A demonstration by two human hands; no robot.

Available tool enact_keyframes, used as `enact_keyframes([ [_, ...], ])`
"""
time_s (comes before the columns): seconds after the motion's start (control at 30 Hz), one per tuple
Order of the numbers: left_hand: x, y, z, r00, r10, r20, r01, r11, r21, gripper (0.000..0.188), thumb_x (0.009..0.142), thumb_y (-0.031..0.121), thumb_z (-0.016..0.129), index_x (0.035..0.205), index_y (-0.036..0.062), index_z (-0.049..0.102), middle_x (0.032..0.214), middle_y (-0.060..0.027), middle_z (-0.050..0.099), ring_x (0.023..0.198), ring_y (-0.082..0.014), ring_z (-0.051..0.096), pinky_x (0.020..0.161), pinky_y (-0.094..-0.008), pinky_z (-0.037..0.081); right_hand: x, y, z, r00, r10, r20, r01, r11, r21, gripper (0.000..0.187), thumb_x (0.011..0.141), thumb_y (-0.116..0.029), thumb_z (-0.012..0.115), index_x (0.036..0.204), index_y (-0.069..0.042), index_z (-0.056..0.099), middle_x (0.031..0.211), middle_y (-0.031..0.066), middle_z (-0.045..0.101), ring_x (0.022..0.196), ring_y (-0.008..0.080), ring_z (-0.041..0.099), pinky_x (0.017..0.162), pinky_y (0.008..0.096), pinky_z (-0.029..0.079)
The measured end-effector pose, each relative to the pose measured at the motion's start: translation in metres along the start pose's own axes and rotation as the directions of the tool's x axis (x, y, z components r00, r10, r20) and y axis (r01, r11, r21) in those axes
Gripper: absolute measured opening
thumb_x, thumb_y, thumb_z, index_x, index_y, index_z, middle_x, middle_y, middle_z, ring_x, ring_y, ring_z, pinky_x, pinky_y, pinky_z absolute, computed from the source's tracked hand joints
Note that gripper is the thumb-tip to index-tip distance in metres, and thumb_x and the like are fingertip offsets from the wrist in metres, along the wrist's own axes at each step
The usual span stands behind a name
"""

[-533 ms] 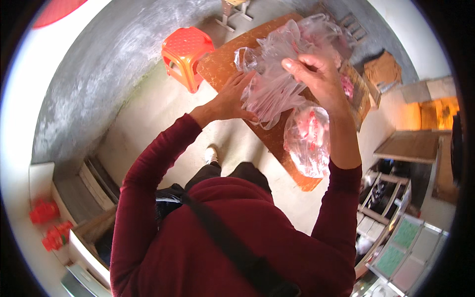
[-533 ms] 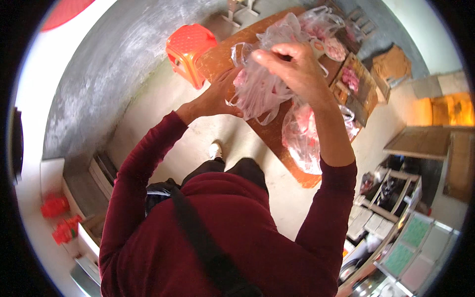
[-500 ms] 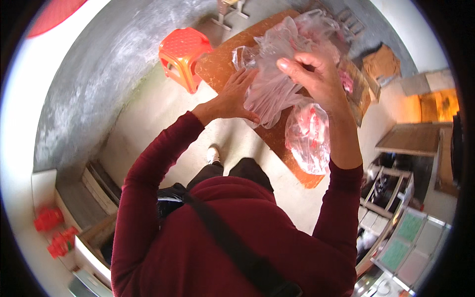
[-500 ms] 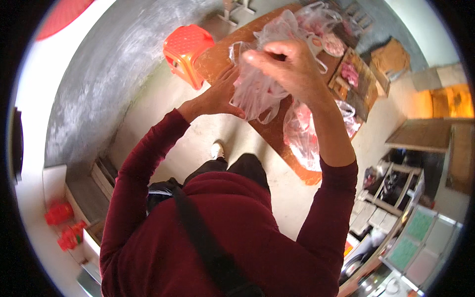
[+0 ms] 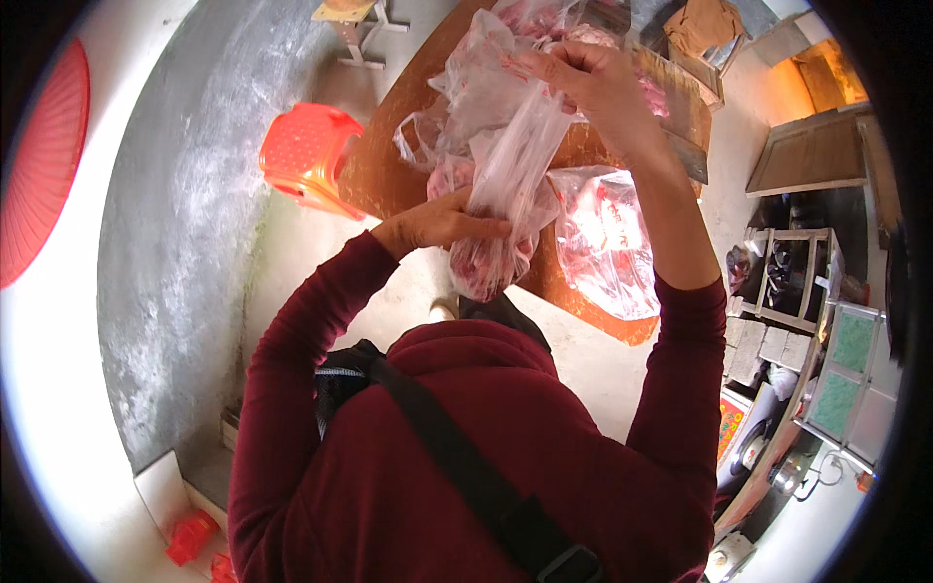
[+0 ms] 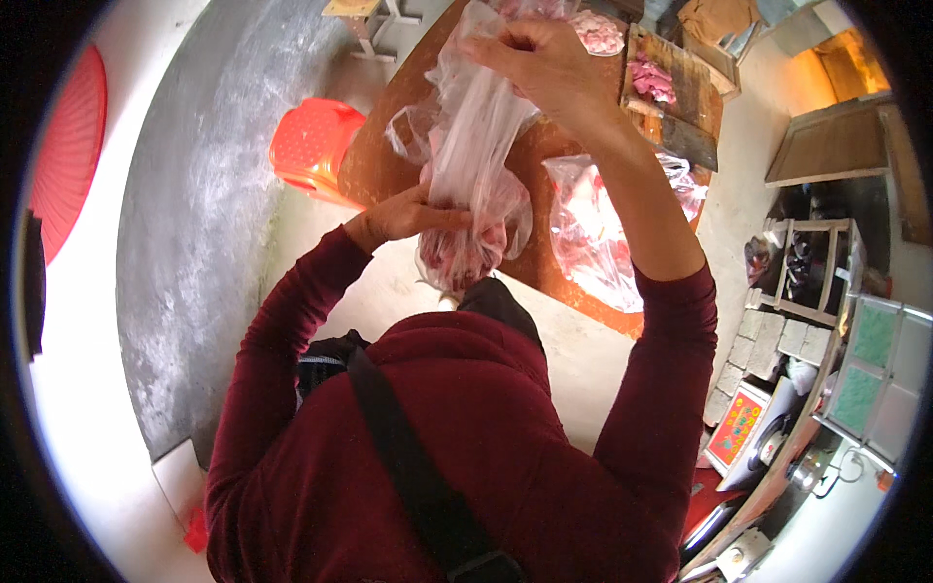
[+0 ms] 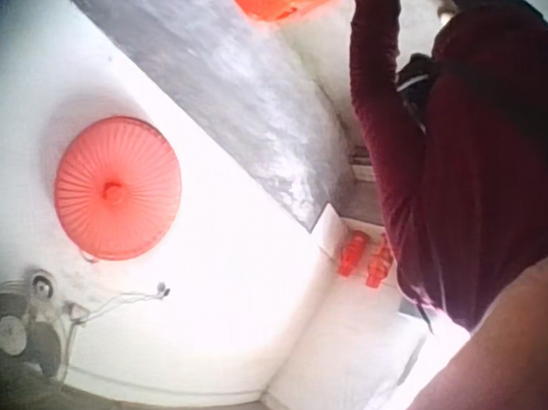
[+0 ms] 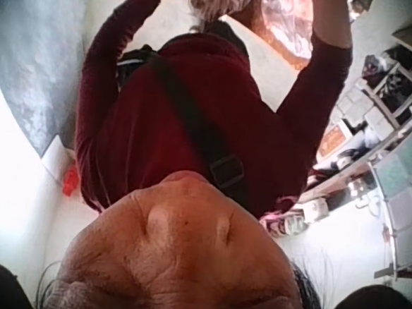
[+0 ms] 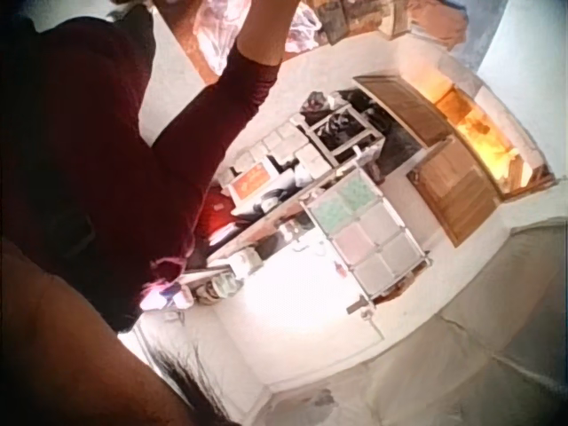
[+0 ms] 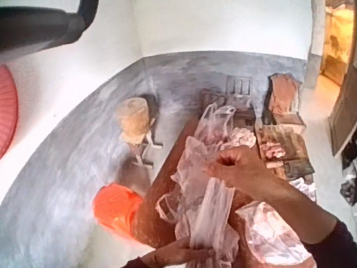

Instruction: The person places pieces of raw meat into clear plastic bags on a wooden table. They then tie the bags closed by hand and arrange them on the table.

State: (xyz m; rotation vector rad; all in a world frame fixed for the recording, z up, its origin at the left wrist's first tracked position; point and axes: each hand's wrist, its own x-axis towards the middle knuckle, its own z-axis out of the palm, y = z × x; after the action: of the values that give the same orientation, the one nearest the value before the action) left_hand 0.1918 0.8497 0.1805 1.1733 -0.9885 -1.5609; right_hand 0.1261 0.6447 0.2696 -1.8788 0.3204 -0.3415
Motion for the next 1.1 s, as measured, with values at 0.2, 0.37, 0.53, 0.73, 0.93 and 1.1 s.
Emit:
enact_keyframes([
  [0.2,0.033,-0.015,-0.048,0.978,0.059,0.198,0.057,0.843,-0.534,0.043,0.089,0.018,0.053,0.126,-0.0008,0.044,0.11,-0.0094,0.058,0.101,-0.0168,0.054,0.092,-0.0304,0.04,-0.001,0.037,-0.003,0.762,-0.631,-0.145,0.476,0.697,-0.536,0.021,0.084,-0.023,0.059,0.102,-0.013,0.062,0.118,0.0106,0.053,0.106,0.0284,0.05,0.087,0.0426,0.04],
  [0.37,0.047,-0.008,-0.073,0.98,0.035,0.198,-0.022,0.997,-0.07,0.029,0.092,0.018,0.045,0.113,-0.0007,0.053,0.095,-0.0069,0.06,0.096,-0.0163,0.055,0.088,-0.0283,0.041,-0.018,0.043,0.035,0.6,-0.56,0.57,0.782,0.26,-0.567,0.055,0.077,-0.032,0.061,0.126,-0.01,0.048,0.118,0.0118,0.054,0.111,0.0224,0.051,0.098,0.0396,0.037],
  [0.53,0.064,-0.034,-0.107,0.931,-0.009,0.366,-0.046,0.989,0.141,0.025,0.09,0.016,0.047,0.109,0.0019,0.057,0.093,-0.0066,0.059,0.094,-0.0161,0.054,0.089,-0.0293,0.04,-0.02,0.079,0.057,0.846,-0.196,0.496,0.52,0.512,-0.684,0.057,0.079,-0.026,0.06,0.127,-0.003,0.039,0.104,0.0152,0.059,0.087,0.0261,0.063,0.07,0.0342,0.052],
  [0.73,0.042,-0.004,-0.132,0.951,0.065,0.304,-0.161,0.939,0.305,0.022,0.089,0.02,0.052,0.1,0.0019,0.06,0.097,-0.0074,0.056,0.094,-0.0168,0.05,0.09,-0.0314,0.038,-0.01,0.05,0.081,0.909,0.051,0.414,0.274,0.674,-0.686,0.021,0.08,-0.011,0.051,0.096,0.004,0.053,0.088,0.0186,0.06,0.083,0.0311,0.061,0.065,0.0386,0.05],
  [0.93,0.02,0.007,-0.196,0.939,-0.041,0.342,-0.154,0.84,0.521,0.031,0.09,0.023,0.055,0.113,0.0015,0.054,0.114,-0.0083,0.047,0.103,-0.0167,0.044,0.089,-0.0311,0.036,0.01,0.075,0.121,0.937,0.333,0.107,-0.332,0.943,-0.025,0.024,0.09,-0.02,0.051,0.077,-0.002,0.058,0.06,0.0001,0.051,0.058,0.0095,0.047,0.051,0.0283,0.039],
  [1.1,0.009,0.05,-0.207,0.774,0.441,0.454,-0.564,0.155,0.811,0.016,0.078,0.016,0.062,0.088,0.0042,0.06,0.105,-0.0099,0.05,0.108,-0.0275,0.041,0.093,-0.0354,0.032,0.024,0.038,0.141,0.948,0.313,-0.059,-0.309,0.948,0.076,0.024,0.089,-0.019,0.051,0.079,0.002,0.058,0.062,0.009,0.054,0.056,0.0162,0.048,0.054,0.032,0.04],
])
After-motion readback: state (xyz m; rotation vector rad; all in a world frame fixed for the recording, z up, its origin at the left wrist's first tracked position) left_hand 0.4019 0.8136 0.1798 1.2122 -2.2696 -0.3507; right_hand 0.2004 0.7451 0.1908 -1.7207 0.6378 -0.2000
